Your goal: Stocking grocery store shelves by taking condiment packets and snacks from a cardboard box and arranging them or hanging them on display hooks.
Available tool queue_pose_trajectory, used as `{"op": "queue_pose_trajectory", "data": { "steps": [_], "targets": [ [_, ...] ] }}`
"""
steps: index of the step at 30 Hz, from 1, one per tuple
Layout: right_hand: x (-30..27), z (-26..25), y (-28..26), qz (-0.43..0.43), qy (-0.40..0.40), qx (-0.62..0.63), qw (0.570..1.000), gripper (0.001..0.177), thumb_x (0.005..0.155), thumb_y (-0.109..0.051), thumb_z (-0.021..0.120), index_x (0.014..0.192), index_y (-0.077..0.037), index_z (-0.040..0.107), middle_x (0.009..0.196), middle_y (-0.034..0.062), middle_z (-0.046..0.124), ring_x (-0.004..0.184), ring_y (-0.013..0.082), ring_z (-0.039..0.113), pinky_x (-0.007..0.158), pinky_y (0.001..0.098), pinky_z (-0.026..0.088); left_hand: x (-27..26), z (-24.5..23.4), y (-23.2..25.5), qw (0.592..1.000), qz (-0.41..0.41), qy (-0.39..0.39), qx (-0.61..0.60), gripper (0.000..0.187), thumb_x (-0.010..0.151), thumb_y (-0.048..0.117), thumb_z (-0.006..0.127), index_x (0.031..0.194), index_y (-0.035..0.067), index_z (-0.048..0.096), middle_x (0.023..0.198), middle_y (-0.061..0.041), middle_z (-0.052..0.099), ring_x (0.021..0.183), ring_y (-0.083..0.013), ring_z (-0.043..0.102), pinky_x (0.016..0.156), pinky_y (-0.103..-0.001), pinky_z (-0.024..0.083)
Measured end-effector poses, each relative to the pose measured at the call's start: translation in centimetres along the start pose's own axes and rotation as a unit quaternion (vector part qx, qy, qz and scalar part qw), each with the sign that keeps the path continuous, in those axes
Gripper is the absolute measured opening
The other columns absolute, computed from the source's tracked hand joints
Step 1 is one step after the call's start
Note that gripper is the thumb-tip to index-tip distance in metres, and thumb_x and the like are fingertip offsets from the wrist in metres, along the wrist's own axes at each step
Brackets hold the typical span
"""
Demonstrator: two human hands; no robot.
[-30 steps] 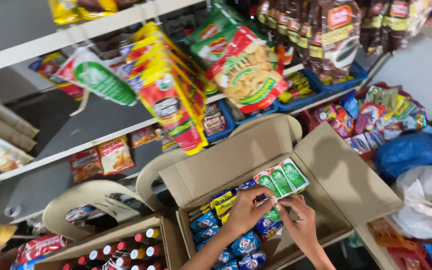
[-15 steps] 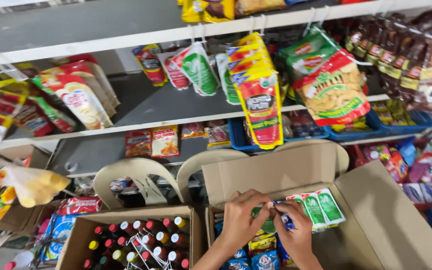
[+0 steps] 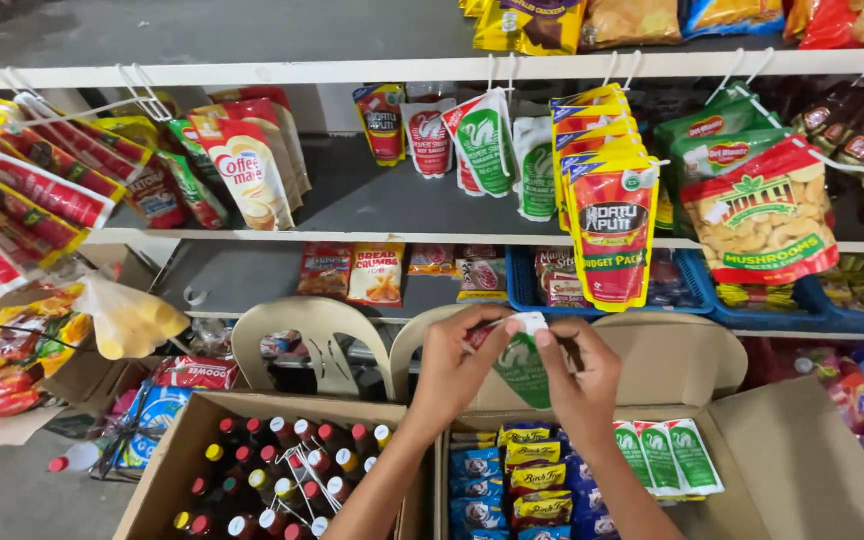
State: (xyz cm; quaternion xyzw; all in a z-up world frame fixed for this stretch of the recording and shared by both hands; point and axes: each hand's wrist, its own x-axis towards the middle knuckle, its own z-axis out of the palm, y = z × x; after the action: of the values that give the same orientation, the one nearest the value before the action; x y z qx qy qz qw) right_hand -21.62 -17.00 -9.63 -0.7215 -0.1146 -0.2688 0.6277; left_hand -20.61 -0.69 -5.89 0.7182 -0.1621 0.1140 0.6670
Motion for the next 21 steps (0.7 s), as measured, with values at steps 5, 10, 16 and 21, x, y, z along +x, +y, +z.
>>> {"op": "queue_pose_trajectory", "data": {
  "steps": [5, 10, 16, 21],
  "targets": [
    [4.4, 2.4, -1.5, -0.039, 0.008, 0.029, 0.999, 0.016, 0.1, -0.013, 0.07, 0.091, -0.002, 0.064, 0.077, -0.0066, 0.056, 0.069, -0.0012, 0.044, 0.059, 0.0192, 0.035, 3.3, -1.6, 2.6, 0.996, 0.071, 0.057, 0.027, 0.018, 0.095, 0.013, 0.074, 0.104, -0.002, 0.074, 0.082, -0.002, 0.071, 0.072, -0.0004, 0.054, 0.06, -0.021, 0.046],
    [8.6, 4.1, -1.9, -0.072, 0.018, 0.021, 0.997, 0.018, 0.102, -0.013, 0.071, 0.091, -0.001, 0.065, 0.074, -0.0077, 0.053, 0.066, -0.0003, 0.04, 0.056, 0.0205, 0.031, 6.9, -2.3, 4.2, 0.987, 0.115, 0.094, 0.058, 0.02, 0.097, 0.017, 0.071, 0.101, -0.003, 0.075, 0.071, -0.003, 0.066, 0.065, -0.0028, 0.051, 0.056, -0.024, 0.044],
    [11.4, 5.2, -2.5, -0.063, 0.036, 0.074, 0.995, 0.017, 0.104, -0.012, 0.069, 0.091, -0.002, 0.065, 0.074, -0.0103, 0.05, 0.067, -0.001, 0.037, 0.057, 0.0208, 0.028, 10.3, -2.1, 4.1, 0.987, 0.117, 0.111, 0.014, 0.023, 0.096, 0.02, 0.072, 0.101, -0.003, 0.075, 0.074, -0.005, 0.072, 0.069, -0.0015, 0.057, 0.059, -0.023, 0.049],
    [12.7, 5.7, -2.7, -0.081, 0.042, 0.073, 0.993, 0.02, 0.105, -0.012, 0.069, 0.089, -0.002, 0.063, 0.074, -0.0103, 0.049, 0.068, -0.0008, 0.036, 0.058, 0.0214, 0.028, 11.8, -2.0, 3.9, 0.984, 0.127, 0.122, 0.012, 0.022, 0.095, 0.019, 0.072, 0.099, -0.003, 0.076, 0.075, -0.007, 0.074, 0.068, -0.0027, 0.06, 0.059, -0.024, 0.05]
  ]
}}
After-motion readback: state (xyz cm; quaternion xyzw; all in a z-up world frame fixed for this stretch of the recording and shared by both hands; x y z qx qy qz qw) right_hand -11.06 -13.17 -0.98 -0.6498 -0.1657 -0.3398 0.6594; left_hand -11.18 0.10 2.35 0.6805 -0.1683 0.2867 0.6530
